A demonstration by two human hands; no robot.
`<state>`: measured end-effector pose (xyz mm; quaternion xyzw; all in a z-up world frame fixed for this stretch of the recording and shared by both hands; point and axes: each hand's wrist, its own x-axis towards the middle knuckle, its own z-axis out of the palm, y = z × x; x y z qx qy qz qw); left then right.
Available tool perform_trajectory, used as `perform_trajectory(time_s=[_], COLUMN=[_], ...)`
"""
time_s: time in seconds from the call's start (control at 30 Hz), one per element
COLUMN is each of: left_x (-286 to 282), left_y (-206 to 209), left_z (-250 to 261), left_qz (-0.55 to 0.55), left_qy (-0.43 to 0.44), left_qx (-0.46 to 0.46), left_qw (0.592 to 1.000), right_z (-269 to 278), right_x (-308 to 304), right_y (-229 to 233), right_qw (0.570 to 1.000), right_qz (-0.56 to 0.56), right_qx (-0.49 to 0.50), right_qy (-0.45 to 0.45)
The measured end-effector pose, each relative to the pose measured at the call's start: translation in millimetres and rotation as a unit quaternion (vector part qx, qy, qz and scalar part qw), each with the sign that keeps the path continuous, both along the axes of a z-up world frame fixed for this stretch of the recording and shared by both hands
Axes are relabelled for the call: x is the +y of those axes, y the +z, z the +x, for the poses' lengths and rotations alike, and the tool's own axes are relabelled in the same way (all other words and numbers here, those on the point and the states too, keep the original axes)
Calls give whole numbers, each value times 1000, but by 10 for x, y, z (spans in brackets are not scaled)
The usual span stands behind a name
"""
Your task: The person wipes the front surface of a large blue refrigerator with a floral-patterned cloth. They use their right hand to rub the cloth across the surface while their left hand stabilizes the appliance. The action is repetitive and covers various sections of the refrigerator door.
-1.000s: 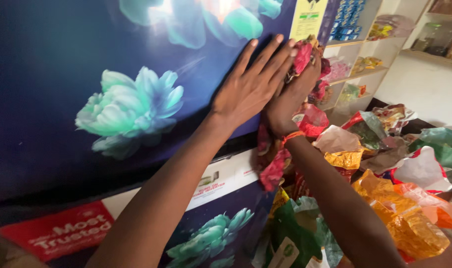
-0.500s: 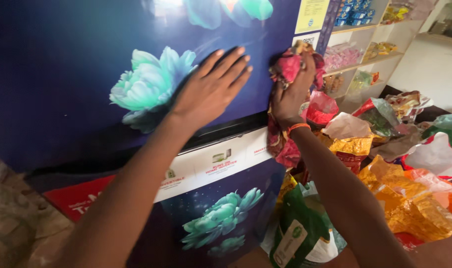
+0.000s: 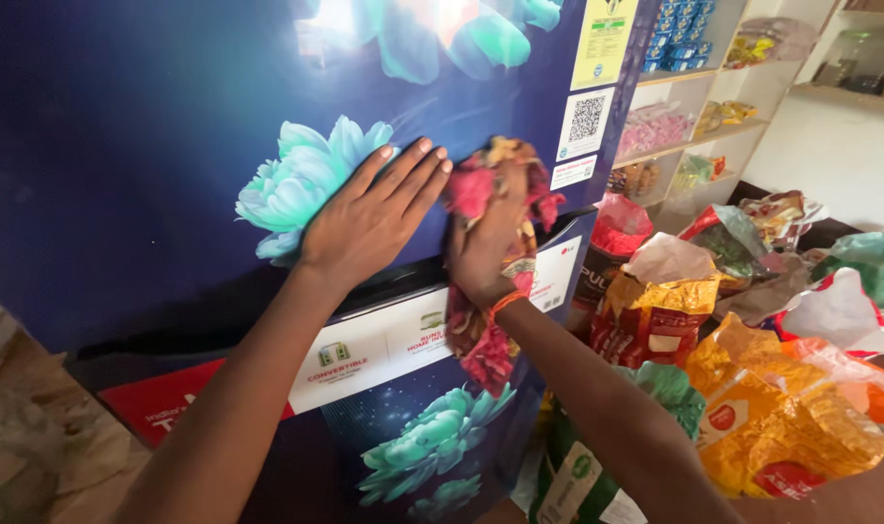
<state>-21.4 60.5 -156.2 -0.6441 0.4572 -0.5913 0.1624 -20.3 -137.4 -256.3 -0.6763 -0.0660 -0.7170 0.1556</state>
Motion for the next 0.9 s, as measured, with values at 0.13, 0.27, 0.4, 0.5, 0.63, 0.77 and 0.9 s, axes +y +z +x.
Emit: perform_trajectory(time_s=[0.13,0.27,0.4,0.5,0.63,0.77,0.9], left_x=[58,40,47,25,24,74,125], left_y=[14,10,-2,14,13,-68,12], left_z=[-8,-15,-30,-31,2,19,-38], left_qz=[8,8,5,-6,-30,-50,-41], left_qy=[-15,-34,-30,-54,-69,-73,-100], left_qx=[21,20,21,43,46,49,79], left_qw=[1000,999,999,998,996,995,991], right_z=[-182,-149,-70,-28,-89,-146,-206], right_x=[-298,-621,-812,-707,-231,84,-164], right_y=[146,543,1067,1370,1310,1111,1343], right_qw=[986,995,1000,998,996,979,960], right_qz=[-146,-23,20,47,-80,-180,-260], right_qx=[82,65,-13,-39,-4,92,91], right_qy=[-8,71,0,-5,30,29,57])
